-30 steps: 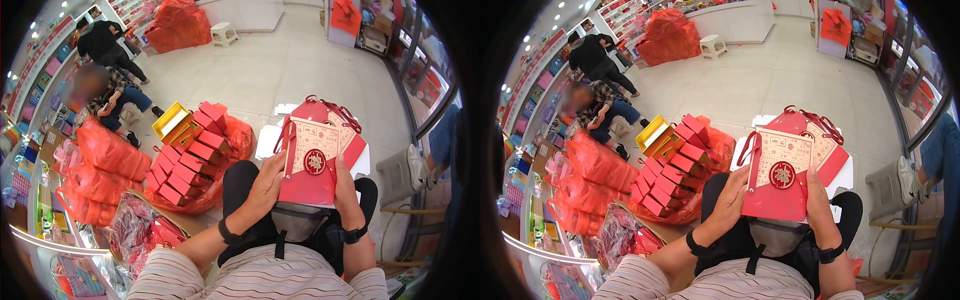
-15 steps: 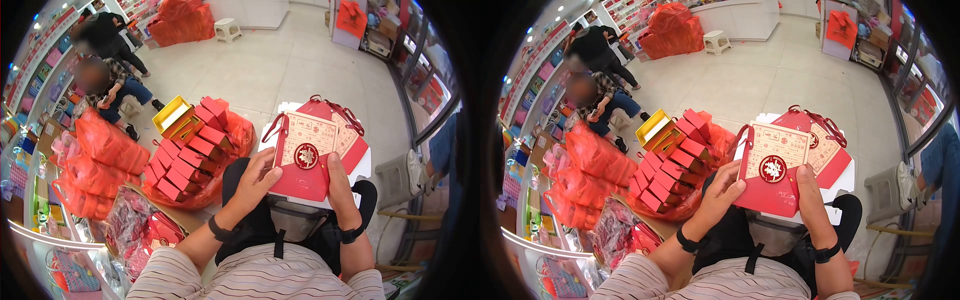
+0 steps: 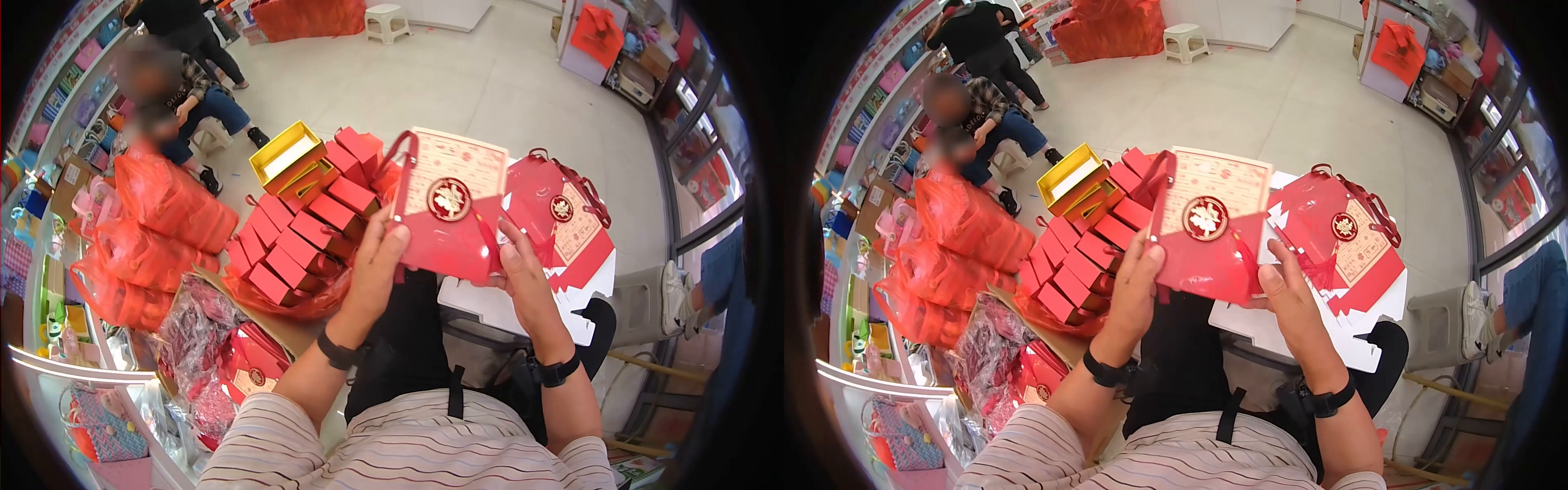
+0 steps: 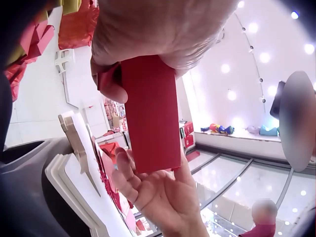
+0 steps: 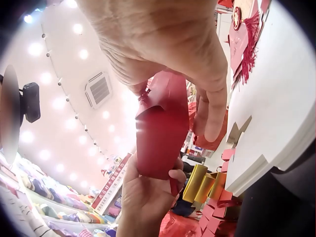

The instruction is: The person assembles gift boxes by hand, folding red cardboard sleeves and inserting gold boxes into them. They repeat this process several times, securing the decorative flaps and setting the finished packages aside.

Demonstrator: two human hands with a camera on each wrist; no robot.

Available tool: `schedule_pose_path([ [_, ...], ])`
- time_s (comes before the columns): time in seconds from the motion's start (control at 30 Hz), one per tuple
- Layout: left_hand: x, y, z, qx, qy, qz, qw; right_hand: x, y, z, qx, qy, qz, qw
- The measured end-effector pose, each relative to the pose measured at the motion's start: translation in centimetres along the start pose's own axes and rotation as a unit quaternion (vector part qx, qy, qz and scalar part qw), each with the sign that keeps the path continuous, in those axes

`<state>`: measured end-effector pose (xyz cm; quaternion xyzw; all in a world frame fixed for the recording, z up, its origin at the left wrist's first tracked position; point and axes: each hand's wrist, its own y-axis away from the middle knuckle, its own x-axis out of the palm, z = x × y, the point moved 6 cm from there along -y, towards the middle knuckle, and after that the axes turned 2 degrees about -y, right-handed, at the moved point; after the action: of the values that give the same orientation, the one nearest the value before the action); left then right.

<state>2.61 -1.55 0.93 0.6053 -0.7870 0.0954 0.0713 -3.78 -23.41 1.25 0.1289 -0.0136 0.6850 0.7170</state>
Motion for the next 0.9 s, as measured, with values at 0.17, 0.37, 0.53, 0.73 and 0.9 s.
schedule_pose_path([
  [0.17,-1.0,-1.2,1.0,-0.006,0.038,-0.005,0.999,0.8,-1.4,-0.4,0.017,0.039,0.035,0.998],
  [0.37,-0.5,-0.3,1.5,-0.005,-0.017,0.055,0.998,0.6,-2.3,-0.4,-0.014,0.019,-0.053,0.998],
  [0.53,-2.3,-0.3,2.5,-0.011,-0.012,0.069,0.998,1.1,-2.4,-0.5,0.014,-0.090,-0.006,0.996],
  [0.73,-4.9,-1.5,2.4,-0.020,0.019,0.034,0.999,0.6,-2.4,-2.3,0.079,-0.182,0.033,0.980],
  [0.9,-3.8,-1.9,-2.2,-0.035,-0.038,0.133,0.990,0.9,-0.7,-3.2,0.200,-0.297,0.169,0.918],
])
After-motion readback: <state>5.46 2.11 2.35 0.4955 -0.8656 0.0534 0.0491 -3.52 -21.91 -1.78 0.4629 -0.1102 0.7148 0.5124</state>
